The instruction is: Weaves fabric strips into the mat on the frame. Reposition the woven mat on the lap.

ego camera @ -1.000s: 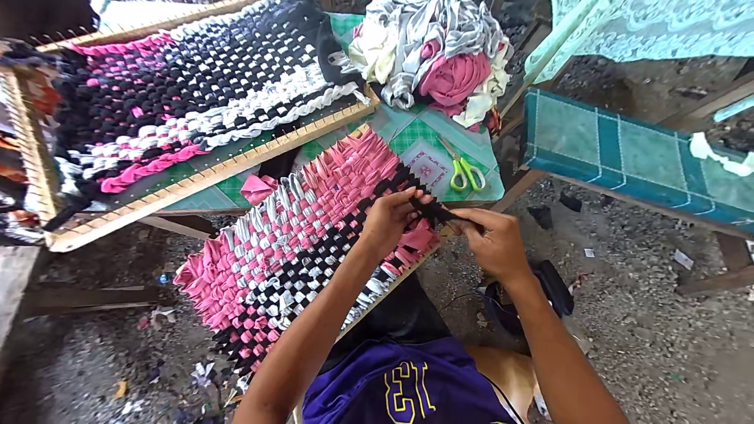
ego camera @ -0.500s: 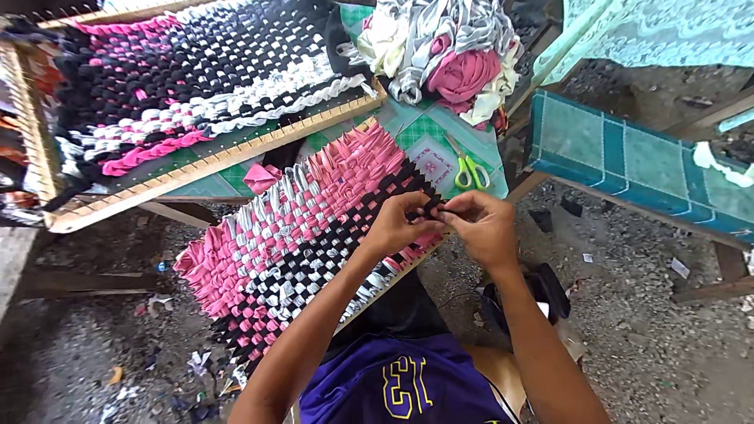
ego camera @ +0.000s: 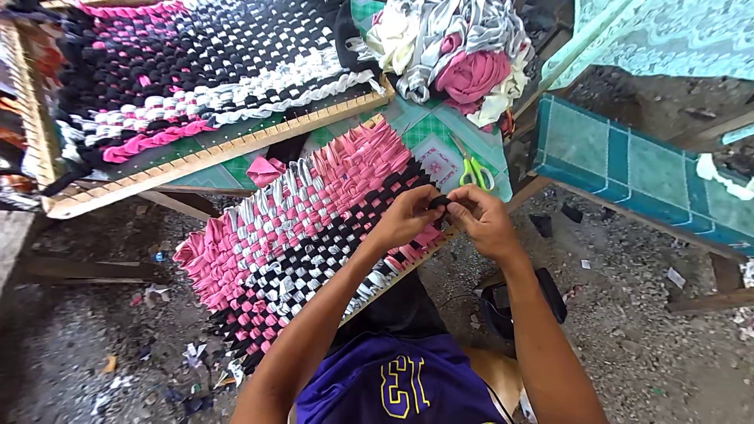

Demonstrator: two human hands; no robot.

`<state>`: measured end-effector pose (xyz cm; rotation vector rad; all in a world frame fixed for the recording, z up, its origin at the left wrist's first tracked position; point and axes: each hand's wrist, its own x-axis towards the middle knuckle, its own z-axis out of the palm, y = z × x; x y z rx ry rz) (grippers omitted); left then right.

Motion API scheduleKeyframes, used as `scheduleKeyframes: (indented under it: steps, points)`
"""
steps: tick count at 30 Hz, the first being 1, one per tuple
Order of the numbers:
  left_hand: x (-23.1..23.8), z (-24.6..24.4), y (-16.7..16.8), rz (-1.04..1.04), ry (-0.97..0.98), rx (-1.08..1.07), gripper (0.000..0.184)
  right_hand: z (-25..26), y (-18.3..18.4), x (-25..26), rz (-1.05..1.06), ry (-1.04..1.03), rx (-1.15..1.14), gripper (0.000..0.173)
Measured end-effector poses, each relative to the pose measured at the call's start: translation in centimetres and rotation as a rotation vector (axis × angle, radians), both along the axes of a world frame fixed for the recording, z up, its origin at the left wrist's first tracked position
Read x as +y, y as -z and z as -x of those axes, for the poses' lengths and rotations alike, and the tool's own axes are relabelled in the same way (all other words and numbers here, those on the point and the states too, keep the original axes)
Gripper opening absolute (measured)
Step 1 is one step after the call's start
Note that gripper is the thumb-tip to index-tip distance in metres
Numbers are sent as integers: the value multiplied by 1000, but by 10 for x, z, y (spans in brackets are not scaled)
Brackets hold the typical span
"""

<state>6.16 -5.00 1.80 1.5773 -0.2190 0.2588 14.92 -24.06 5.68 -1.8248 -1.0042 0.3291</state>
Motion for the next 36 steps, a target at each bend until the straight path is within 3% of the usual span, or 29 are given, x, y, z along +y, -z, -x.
scheduleKeyframes:
  steps: [6,10,14,17,22,25,31,36]
  points:
    - [-19,-11,7,60,-313,-1,11,9,8,1,-71,35,13,19]
    - [-19,8,8,92,-272,3,11,13,6,-2,25,123,103,46]
    - [-14,3,6,74,-229,-8,12,15,13,2,-69,151,138,22]
    - [-4,-4,10,172,-157,4,11,14,12,2,-39,184,118,11]
    - [10,9,20,351,-18,43,11,11,4,1,102,223,-54,20]
    - [6,22,25,323,-72,88,13,14,2,7,46,237,-82,18]
    - [7,8,19,116,-110,-60,16,14,-8,32,-95,274,-147,17]
    - [15,10,24,98,-40,-58,16,4,2,30,-69,343,-136,19]
